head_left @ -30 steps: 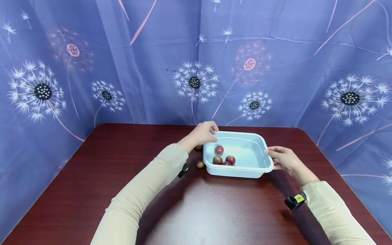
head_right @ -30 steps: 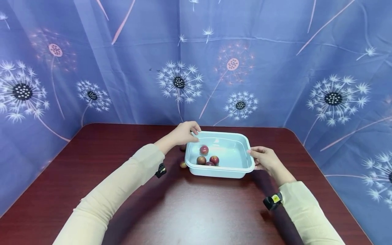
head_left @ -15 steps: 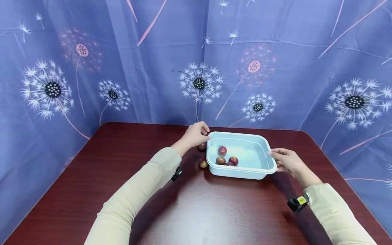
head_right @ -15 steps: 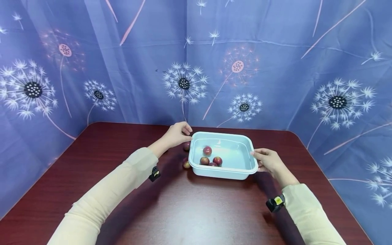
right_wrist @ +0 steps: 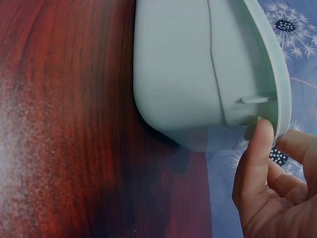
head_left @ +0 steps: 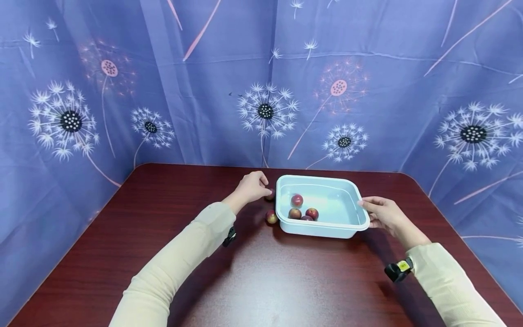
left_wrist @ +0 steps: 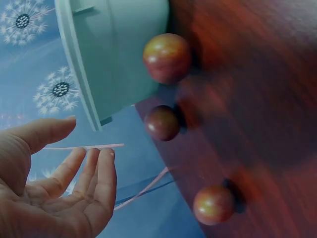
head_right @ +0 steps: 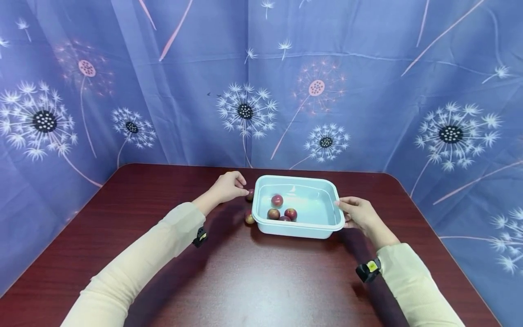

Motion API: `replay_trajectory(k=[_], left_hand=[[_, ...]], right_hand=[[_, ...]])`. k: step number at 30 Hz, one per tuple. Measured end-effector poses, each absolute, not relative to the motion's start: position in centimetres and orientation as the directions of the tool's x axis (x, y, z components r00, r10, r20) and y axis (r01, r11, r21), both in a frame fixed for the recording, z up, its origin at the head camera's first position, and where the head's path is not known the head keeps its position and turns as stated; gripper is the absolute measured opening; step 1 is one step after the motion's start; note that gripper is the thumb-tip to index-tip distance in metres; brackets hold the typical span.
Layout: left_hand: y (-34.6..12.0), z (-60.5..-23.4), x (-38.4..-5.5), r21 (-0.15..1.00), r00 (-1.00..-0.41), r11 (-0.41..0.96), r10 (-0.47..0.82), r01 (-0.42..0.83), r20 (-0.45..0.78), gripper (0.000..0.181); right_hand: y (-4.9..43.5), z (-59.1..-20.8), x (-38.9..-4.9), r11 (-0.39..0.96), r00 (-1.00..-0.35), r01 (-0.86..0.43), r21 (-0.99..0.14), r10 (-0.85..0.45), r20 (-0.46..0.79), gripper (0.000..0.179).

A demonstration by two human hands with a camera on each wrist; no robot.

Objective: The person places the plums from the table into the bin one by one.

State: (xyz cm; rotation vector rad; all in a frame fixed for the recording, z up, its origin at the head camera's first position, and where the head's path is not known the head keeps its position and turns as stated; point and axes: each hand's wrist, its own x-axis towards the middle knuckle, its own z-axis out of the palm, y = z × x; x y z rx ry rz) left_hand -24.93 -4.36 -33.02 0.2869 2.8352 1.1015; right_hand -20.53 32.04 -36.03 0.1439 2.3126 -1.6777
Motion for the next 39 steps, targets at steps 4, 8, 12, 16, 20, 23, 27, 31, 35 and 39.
replay_trajectory(k=[4,8,12,16,20,23,27,31,35,39], left_hand=[[-4.6,-33.8,-24.8,0.662,-0.982,0.74,0.185,0.117,-0.034,0.025],[-4.6,-34.5,-24.6,0.631,-0.983,0.771,0.169,0.085,-0.074,0.025],[-4.4,-34.9,-24.3,0.607,-0.98,0.793,0.153,0.046,-0.125,0.027],[-4.2,-35.2,-24.0,0.657,-0.971,0.754,0.158,0.003,-0.177,0.026],[-4.1,-35.8,-23.9,0.725,-0.955,0.687,0.179,-0.051,-0.237,0.025],[-4.1,-36.2,-23.8,0.74,-0.951,0.669,0.185,-0.064,-0.249,0.024],[-3.9,-36.4,-23.6,0.74,-0.948,0.67,0.189,-0.065,-0.254,0.022],[-3.8,-36.6,-23.5,0.747,-0.937,0.66,0.207,-0.08,-0.283,0.019],[-3.6,-36.8,-23.3,0.752,-0.923,0.653,0.23,-0.09,-0.31,0.018],[-3.4,-37.2,-23.3,0.755,-0.912,0.649,0.251,-0.089,-0.324,0.021]], right_hand=[[32.0,-36.0,-20.6,0.333,-0.955,0.241,-0.912,-0.084,-0.283,0.062],[32.1,-36.0,-20.6,0.335,-0.955,0.242,-0.911,-0.085,-0.285,0.063],[32.1,-35.9,-20.5,0.333,-0.958,0.233,-0.914,-0.085,-0.275,0.061],[32.1,-35.9,-20.5,0.333,-0.961,0.225,-0.916,-0.082,-0.265,0.06],[32.1,-36.0,-20.5,0.335,-0.961,0.226,-0.915,-0.078,-0.266,0.061],[32.1,-36.1,-20.5,0.337,-0.961,0.225,-0.914,-0.077,-0.265,0.061],[32.0,-36.1,-20.5,0.333,-0.963,0.219,-0.917,-0.08,-0.259,0.06],[31.8,-36.1,-20.6,0.331,-0.962,0.22,-0.918,-0.083,-0.26,0.06],[31.8,-35.9,-20.6,0.333,-0.958,0.239,-0.912,-0.072,-0.278,0.06],[31.8,-35.9,-20.5,0.334,-0.957,0.242,-0.911,-0.07,-0.28,0.06]])
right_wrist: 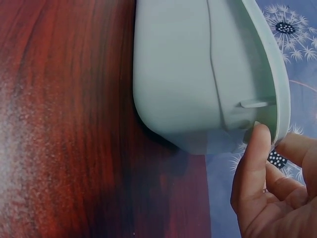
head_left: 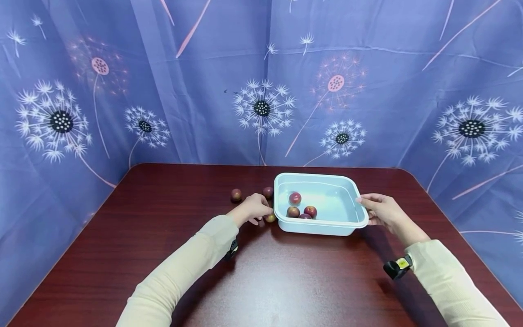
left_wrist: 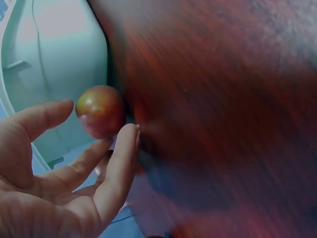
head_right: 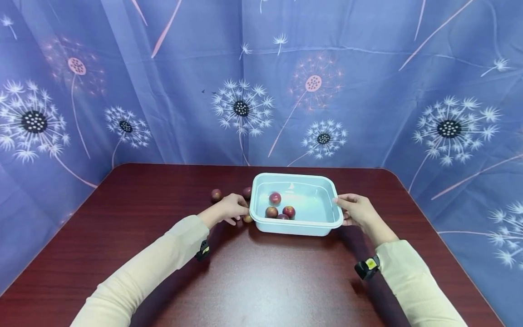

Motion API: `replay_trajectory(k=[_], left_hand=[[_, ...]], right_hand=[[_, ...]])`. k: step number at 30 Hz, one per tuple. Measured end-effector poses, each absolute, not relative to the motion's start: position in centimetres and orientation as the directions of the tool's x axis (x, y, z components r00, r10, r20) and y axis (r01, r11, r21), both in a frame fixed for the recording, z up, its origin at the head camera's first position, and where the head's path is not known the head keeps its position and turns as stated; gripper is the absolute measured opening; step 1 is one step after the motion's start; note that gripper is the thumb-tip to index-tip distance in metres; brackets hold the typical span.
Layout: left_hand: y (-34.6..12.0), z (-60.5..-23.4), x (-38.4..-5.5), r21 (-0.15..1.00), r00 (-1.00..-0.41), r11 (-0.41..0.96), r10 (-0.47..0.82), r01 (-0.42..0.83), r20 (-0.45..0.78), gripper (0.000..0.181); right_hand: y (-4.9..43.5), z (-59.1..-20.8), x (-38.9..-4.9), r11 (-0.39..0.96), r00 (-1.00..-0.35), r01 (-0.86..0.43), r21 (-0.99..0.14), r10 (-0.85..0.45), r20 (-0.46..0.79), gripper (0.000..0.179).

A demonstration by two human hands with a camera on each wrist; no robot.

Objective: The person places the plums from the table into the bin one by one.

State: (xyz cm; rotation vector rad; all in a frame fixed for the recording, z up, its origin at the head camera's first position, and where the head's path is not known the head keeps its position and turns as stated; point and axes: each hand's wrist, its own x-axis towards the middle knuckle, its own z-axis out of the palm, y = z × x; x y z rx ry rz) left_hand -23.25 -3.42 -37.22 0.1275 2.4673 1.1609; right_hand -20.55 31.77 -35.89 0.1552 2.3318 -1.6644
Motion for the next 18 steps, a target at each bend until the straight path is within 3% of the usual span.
replay_trajectory(k=[18], left_hand=[[-3.16,-37.9,-23.47,0.786,-0.891,0.614,0.314,-0.072,-0.327,0.028]], right_hand=[[31.88,-35.96,-20.65,0.33,-0.959,0.235,-0.914,-0.077,-0.275,0.058]])
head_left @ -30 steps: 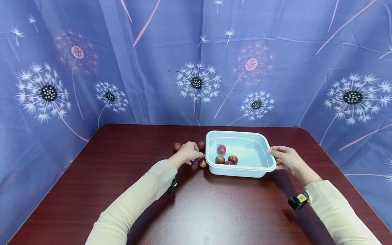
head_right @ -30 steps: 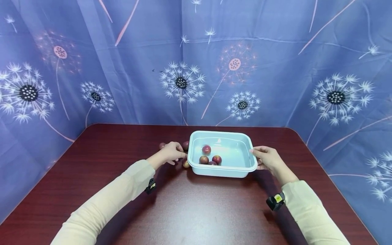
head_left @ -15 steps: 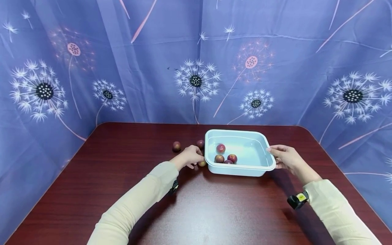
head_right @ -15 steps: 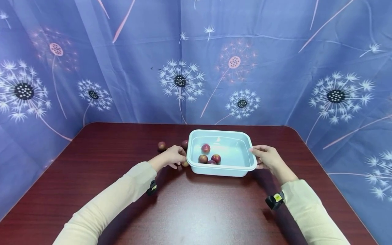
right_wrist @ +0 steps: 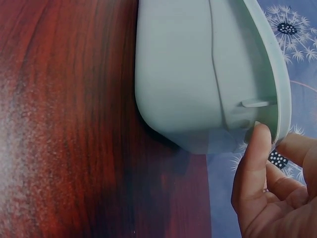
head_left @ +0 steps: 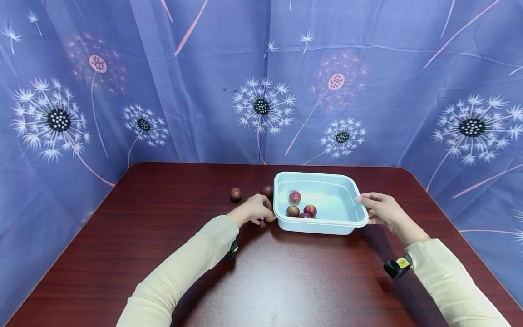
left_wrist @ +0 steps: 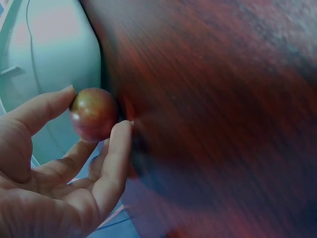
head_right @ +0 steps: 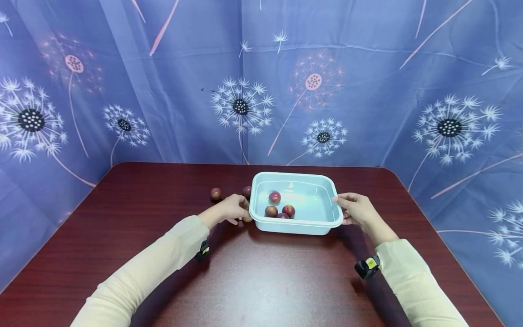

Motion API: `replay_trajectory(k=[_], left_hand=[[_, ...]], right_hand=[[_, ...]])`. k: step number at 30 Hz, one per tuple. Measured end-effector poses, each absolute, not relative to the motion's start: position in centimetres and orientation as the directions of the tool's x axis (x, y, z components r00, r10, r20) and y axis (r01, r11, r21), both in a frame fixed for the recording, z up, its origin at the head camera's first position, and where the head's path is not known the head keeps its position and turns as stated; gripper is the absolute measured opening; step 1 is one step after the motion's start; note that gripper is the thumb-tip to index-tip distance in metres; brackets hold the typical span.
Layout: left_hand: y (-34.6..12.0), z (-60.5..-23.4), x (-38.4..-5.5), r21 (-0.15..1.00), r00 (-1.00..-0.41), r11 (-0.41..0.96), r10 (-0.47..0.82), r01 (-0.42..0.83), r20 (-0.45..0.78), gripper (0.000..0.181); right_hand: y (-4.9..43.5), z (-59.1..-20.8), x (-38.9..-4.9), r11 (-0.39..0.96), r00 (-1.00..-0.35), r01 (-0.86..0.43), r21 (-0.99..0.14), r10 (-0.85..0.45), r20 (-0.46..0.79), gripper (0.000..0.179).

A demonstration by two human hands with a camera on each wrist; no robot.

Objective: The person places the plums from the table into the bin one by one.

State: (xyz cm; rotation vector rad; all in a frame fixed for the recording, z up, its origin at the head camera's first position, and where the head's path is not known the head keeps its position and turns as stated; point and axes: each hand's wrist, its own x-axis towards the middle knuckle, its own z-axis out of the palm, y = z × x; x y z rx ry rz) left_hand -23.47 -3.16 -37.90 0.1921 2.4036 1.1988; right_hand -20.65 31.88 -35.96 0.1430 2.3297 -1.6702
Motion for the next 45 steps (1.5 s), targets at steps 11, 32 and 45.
replay_trajectory(k=[11,32,45], left_hand=[[-3.9,-37.4,-23.3,0.758,-0.898,0.65,0.305,-0.047,-0.317,0.027],[-5.7,-35.6,-23.4,0.832,-0.901,0.547,0.31,-0.091,-0.303,0.03],[-5.6,-33.2,-23.6,0.858,-0.897,0.497,0.308,-0.133,-0.317,0.031]], right_hand=[[31.9,-36.2,-20.7,0.34,-0.959,0.233,-0.911,-0.076,-0.274,0.059],[32.1,-36.5,-20.7,0.333,-0.96,0.233,-0.914,-0.073,-0.271,0.056],[32.0,-36.0,-20.5,0.329,-0.96,0.237,-0.914,-0.067,-0.273,0.05]])
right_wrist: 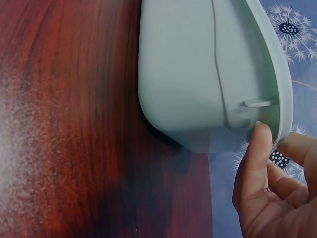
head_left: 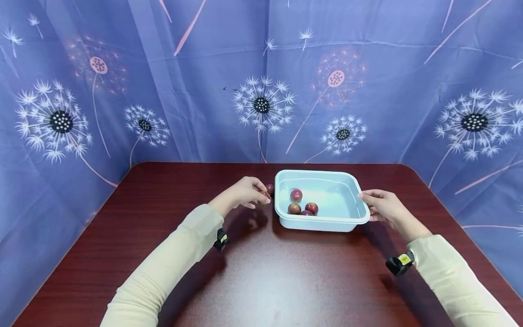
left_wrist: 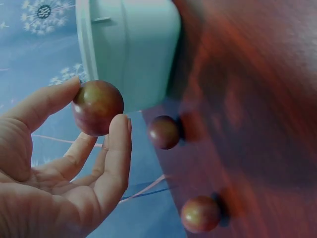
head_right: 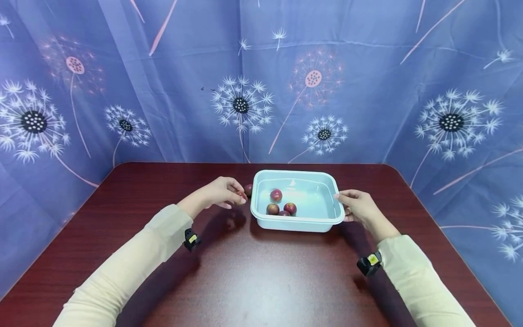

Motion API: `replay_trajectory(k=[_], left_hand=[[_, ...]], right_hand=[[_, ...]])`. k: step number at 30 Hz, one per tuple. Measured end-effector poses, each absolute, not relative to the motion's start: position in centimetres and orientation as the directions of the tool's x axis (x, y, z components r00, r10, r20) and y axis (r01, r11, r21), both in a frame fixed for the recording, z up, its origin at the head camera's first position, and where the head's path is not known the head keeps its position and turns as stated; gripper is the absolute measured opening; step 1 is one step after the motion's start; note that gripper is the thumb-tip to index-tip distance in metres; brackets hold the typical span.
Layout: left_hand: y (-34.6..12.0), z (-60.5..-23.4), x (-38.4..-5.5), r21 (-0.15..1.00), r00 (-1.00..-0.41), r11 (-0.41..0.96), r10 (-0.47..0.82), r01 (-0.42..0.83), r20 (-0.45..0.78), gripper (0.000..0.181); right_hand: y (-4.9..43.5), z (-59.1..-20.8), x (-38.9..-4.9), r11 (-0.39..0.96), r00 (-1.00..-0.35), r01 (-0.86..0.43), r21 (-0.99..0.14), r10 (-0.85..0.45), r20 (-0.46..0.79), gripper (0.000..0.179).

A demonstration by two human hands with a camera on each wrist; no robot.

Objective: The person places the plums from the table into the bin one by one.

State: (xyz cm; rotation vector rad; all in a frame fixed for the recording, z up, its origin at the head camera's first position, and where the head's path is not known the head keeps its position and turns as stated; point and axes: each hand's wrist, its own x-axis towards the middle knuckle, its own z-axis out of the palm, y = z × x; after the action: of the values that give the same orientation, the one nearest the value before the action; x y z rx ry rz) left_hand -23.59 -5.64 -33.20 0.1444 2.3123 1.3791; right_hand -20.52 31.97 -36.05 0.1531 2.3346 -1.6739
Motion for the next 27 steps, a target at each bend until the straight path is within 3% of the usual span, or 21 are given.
replay_trajectory(k=[14,19,27], left_hand=[[-3.7,-30.0,-23.9,0.877,-0.89,0.461,0.332,-0.136,-0.312,0.032],[-2.7,-29.7,-24.0,0.885,-0.883,0.45,0.36,-0.118,-0.301,0.031],[-1.6,-29.8,-24.4,0.905,-0.875,0.414,0.397,-0.099,-0.277,0.031]], right_hand=[[32.0,-35.7,-20.4,0.352,-0.955,0.248,-0.903,-0.065,-0.288,0.054],[32.2,-35.7,-20.4,0.349,-0.957,0.244,-0.905,-0.065,-0.283,0.046],[31.9,-35.9,-20.6,0.359,-0.959,0.238,-0.902,-0.062,-0.277,0.054]])
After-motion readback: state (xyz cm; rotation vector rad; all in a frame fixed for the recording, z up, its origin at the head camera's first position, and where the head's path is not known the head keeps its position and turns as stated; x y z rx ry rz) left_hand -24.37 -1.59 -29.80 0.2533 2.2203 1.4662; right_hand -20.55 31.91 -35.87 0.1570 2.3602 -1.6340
